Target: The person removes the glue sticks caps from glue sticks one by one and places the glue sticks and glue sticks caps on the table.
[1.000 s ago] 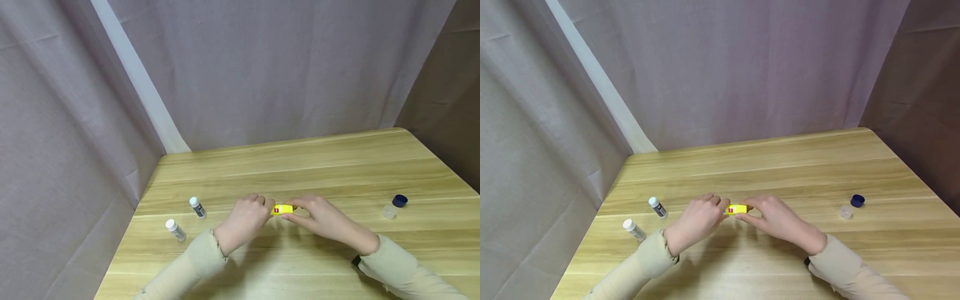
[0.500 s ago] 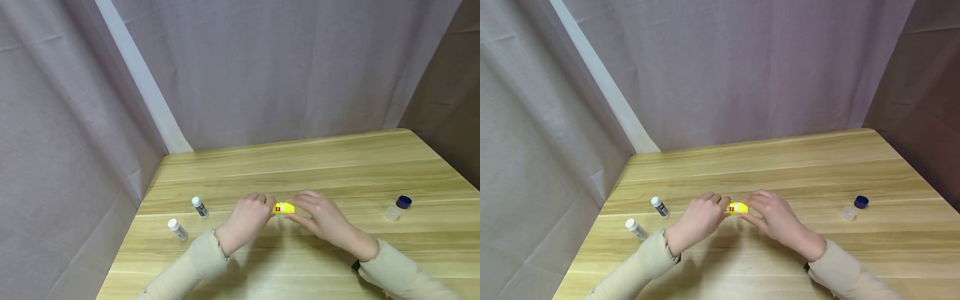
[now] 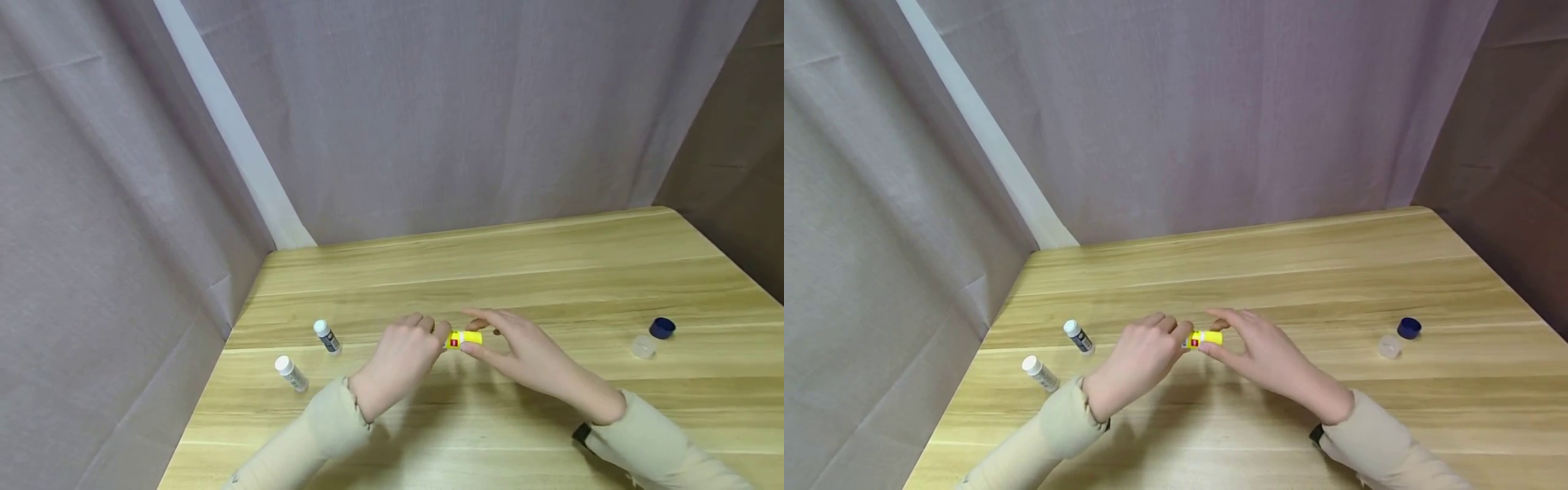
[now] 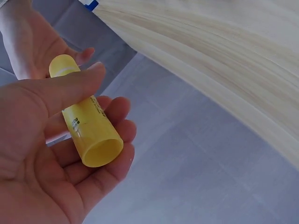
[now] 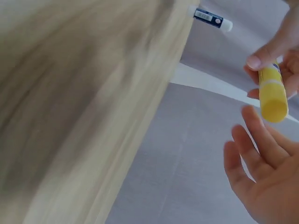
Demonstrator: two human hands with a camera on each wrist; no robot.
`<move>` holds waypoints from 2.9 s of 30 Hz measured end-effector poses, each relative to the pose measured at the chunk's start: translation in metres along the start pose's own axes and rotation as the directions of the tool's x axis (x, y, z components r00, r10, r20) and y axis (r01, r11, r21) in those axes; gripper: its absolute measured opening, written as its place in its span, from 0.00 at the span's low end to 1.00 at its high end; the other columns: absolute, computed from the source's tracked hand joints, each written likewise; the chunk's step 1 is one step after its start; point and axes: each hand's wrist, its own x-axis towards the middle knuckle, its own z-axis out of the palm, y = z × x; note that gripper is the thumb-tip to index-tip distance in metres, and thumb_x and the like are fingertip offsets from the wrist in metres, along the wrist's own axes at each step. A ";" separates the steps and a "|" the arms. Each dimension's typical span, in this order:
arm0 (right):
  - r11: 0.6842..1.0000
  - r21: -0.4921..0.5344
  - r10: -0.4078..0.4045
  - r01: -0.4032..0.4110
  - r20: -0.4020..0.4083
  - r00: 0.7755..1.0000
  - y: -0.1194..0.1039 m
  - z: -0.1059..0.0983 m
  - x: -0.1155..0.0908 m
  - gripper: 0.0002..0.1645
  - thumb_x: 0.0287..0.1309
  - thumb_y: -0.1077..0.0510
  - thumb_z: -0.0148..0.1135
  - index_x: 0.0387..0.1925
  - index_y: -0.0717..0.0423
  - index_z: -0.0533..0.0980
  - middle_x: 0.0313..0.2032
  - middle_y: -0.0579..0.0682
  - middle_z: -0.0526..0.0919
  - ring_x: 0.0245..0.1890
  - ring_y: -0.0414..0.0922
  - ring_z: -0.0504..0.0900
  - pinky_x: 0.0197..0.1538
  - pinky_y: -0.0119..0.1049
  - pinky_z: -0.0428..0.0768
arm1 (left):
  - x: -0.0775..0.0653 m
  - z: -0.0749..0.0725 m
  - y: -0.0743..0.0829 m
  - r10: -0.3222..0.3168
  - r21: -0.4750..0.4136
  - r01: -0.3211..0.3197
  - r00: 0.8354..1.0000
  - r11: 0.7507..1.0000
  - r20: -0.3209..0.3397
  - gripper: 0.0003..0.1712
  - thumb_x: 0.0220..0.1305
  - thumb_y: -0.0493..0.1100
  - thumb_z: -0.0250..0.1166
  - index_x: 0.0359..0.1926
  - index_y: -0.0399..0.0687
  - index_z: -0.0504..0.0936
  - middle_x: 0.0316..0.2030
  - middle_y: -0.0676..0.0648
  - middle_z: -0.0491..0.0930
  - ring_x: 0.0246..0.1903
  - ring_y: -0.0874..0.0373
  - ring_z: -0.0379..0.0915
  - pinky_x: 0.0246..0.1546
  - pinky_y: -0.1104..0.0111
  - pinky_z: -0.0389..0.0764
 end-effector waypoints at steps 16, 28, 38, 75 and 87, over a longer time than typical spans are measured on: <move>0.967 0.192 0.118 -0.166 0.239 0.964 0.005 -0.008 0.002 0.12 0.74 0.47 0.55 0.49 0.47 0.80 0.44 0.39 0.83 0.43 0.41 0.80 0.45 0.39 0.81 | -0.004 0.004 0.000 0.000 0.018 0.000 1.000 1.000 -0.005 0.05 0.61 0.42 0.72 0.37 0.50 0.85 0.25 0.54 0.82 0.24 0.64 0.72 0.23 0.75 0.75; 0.937 0.304 0.143 -0.173 0.117 0.983 -0.003 -0.004 0.003 0.16 0.67 0.53 0.65 0.51 0.52 0.73 0.44 0.45 0.82 0.43 0.41 0.81 0.46 0.37 0.81 | -0.004 0.005 0.000 -0.013 -0.002 0.013 1.000 1.000 -0.019 0.06 0.61 0.41 0.72 0.39 0.49 0.84 0.26 0.54 0.81 0.25 0.63 0.74 0.24 0.74 0.77; 0.982 0.147 -0.112 0.117 -0.044 0.993 0.002 0.002 0.001 0.30 0.51 0.65 0.77 0.55 0.57 0.73 0.47 0.47 0.81 0.46 0.41 0.80 0.47 0.37 0.82 | -0.005 0.002 -0.001 -0.015 -0.028 0.015 1.000 0.999 -0.008 0.12 0.62 0.46 0.73 0.43 0.48 0.85 0.29 0.53 0.84 0.26 0.63 0.75 0.24 0.75 0.78; 0.985 0.171 0.000 -0.012 0.069 0.998 0.008 -0.001 -0.004 0.24 0.63 0.54 0.70 0.57 0.54 0.75 0.44 0.39 0.81 0.43 0.39 0.80 0.45 0.37 0.82 | -0.006 -0.001 0.000 -0.007 -0.018 0.008 1.000 1.000 0.014 0.15 0.60 0.51 0.74 0.44 0.49 0.85 0.30 0.53 0.85 0.26 0.63 0.76 0.24 0.74 0.78; 0.985 0.144 0.069 -0.090 0.142 0.987 0.002 -0.005 -0.006 0.10 0.67 0.48 0.65 0.46 0.46 0.83 0.36 0.33 0.83 0.37 0.35 0.79 0.40 0.36 0.81 | -0.006 -0.002 0.002 0.001 -0.022 -0.001 1.000 1.000 -0.012 0.08 0.61 0.44 0.73 0.41 0.49 0.85 0.27 0.54 0.83 0.24 0.64 0.72 0.22 0.75 0.75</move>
